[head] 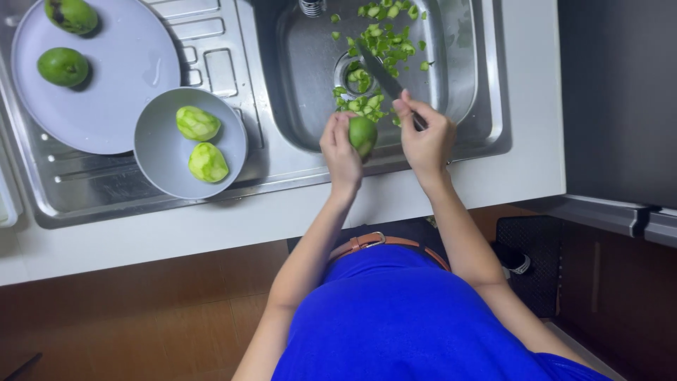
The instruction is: The person stands at a kitchen sink and uses a knife to peel the skin off several green fruits. They hold the fruit in one hand and carefully remove the peel with the knife, letting the scraps fall into the sink. The peeled fruits are placed into a bowl on the sink's draining board.
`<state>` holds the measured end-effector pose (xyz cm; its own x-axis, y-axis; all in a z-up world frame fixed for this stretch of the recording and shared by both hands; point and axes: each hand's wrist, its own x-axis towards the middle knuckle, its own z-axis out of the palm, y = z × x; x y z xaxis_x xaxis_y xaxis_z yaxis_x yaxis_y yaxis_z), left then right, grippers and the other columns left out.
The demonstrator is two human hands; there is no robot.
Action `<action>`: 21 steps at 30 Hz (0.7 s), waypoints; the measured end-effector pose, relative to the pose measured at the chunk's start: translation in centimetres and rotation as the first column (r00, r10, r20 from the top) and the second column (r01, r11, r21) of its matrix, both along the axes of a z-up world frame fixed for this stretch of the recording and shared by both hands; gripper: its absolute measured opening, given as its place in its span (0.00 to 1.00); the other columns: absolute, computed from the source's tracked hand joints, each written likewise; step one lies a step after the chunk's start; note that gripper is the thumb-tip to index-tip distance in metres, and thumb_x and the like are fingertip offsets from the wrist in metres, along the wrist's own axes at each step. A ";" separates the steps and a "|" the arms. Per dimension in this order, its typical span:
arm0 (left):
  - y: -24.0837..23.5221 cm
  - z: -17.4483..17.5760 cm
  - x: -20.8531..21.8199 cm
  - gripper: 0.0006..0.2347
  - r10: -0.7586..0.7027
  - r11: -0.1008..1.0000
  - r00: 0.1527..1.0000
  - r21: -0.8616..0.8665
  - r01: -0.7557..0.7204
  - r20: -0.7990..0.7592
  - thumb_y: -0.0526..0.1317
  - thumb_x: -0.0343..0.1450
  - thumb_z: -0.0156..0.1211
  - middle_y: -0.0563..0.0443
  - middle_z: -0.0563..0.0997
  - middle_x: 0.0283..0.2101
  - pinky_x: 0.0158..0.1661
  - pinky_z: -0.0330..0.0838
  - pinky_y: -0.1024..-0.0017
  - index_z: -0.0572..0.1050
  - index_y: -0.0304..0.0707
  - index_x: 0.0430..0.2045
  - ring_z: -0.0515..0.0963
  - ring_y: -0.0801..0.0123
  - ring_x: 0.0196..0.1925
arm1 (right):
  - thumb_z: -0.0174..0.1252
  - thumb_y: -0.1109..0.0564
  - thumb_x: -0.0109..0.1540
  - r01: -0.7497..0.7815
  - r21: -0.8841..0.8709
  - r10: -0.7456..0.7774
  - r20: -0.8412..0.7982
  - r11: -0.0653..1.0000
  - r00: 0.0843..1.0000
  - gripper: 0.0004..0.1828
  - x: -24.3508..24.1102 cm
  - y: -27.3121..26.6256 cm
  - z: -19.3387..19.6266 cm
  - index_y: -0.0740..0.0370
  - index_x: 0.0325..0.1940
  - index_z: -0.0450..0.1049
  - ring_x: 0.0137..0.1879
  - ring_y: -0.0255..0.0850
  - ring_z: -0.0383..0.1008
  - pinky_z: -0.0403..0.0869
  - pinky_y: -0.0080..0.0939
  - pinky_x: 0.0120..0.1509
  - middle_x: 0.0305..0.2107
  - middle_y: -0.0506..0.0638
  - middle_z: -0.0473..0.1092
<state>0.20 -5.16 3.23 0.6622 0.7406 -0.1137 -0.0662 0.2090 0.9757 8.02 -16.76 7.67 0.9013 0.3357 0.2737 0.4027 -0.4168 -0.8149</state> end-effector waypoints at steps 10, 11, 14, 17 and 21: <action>2.1 -2.2 3.2 0.16 -0.003 0.914 0.999 -0.406 0.020 0.042 0.51 0.80 0.44 0.53 0.77 0.38 0.38 0.76 0.75 0.70 0.37 0.47 0.79 0.74 0.39 | 0.68 0.58 0.64 -0.101 0.002 0.101 0.054 0.995 0.993 0.12 -4.9 -0.4 4.2 0.65 0.50 0.81 0.42 0.41 0.84 0.78 0.35 0.45 0.39 0.55 0.80; 2.0 -2.0 3.2 0.17 -0.022 0.902 0.999 -0.430 0.040 0.046 0.52 0.80 0.45 0.52 0.77 0.37 0.37 0.76 0.74 0.70 0.35 0.46 0.79 0.73 0.38 | 0.69 0.58 0.64 -0.101 -0.014 0.102 0.050 0.995 0.994 0.12 -4.8 -0.4 4.3 0.64 0.50 0.81 0.41 0.41 0.84 0.77 0.35 0.43 0.37 0.55 0.80; 2.0 -1.8 3.2 0.17 -0.031 0.884 0.999 -0.466 0.037 0.022 0.52 0.79 0.45 0.51 0.76 0.34 0.34 0.75 0.74 0.71 0.35 0.46 0.78 0.73 0.35 | 0.69 0.58 0.63 -0.105 -0.044 0.107 0.038 0.993 0.994 0.12 -4.8 -0.4 4.1 0.62 0.50 0.82 0.38 0.40 0.83 0.75 0.35 0.40 0.35 0.53 0.80; 1.9 -2.7 3.1 0.16 -0.027 0.876 0.999 -0.482 0.032 0.018 0.51 0.79 0.46 0.51 0.76 0.32 0.32 0.74 0.74 0.72 0.35 0.43 0.77 0.73 0.33 | 0.70 0.58 0.63 -0.105 -0.064 0.107 0.028 0.992 0.994 0.12 -4.8 -0.4 3.8 0.61 0.50 0.82 0.36 0.39 0.82 0.74 0.36 0.38 0.34 0.52 0.80; 1.4 -5.3 2.8 0.16 -0.013 0.958 1.000 -0.288 0.010 -0.008 0.47 0.81 0.48 0.49 0.77 0.31 0.31 0.71 0.74 0.73 0.30 0.34 0.77 0.73 0.32 | 0.70 0.57 0.63 -0.061 -0.103 0.068 0.067 0.993 0.995 0.11 -4.9 0.3 3.3 0.61 0.49 0.83 0.33 0.40 0.80 0.72 0.37 0.36 0.31 0.51 0.79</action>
